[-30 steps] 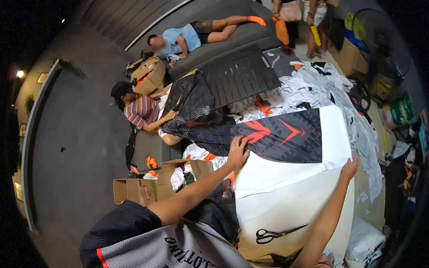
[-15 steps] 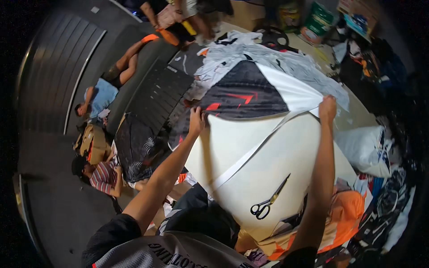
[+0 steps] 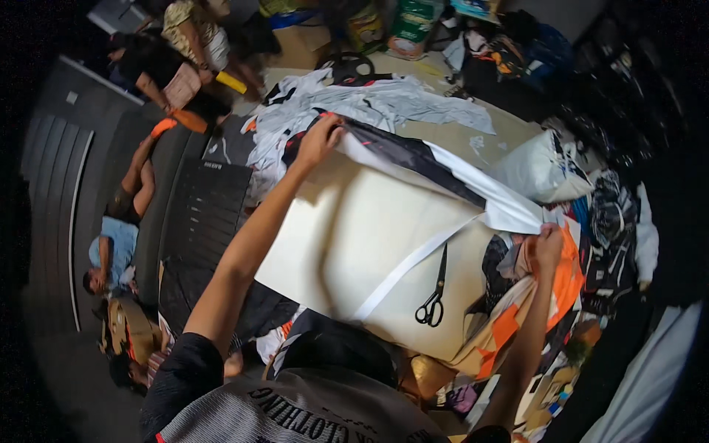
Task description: Cutting out specific pattern shapes from a sheet of printed fabric using a pair of scissors.
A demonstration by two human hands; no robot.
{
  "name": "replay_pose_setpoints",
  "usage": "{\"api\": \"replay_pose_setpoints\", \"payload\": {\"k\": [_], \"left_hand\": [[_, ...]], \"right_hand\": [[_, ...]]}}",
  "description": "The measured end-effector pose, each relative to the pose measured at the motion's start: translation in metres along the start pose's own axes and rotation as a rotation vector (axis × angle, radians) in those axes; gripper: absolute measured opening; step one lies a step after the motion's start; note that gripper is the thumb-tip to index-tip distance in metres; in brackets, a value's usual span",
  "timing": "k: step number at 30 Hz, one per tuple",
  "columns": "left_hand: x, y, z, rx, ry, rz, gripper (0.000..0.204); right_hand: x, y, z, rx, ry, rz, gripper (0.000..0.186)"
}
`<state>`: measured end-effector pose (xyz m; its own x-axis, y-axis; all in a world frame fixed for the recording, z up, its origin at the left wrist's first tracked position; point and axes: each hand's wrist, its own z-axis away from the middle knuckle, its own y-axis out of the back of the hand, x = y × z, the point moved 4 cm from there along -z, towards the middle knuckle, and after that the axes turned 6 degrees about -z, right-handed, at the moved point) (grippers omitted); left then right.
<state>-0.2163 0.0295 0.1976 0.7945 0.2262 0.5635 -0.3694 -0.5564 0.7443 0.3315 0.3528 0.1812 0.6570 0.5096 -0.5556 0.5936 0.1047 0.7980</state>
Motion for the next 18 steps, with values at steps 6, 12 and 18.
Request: {"api": "replay_pose_setpoints", "payload": {"k": [6,12,18], "left_hand": [[-0.044,0.057,0.126,-0.402,-0.152,-0.280,0.022],[-0.039,0.069,0.202,-0.567,-0.017,-0.378,0.030],[-0.081,0.020,0.145,-0.524,0.171,-0.571,0.032]], "right_hand": [[-0.014,-0.048,0.120,-0.114,-0.297,-0.305,0.019],[-0.036,-0.071,0.117,-0.055,-0.560,-0.703,0.015],[-0.035,-0.023,0.052,0.096,-0.399,-0.526,0.015]]}}
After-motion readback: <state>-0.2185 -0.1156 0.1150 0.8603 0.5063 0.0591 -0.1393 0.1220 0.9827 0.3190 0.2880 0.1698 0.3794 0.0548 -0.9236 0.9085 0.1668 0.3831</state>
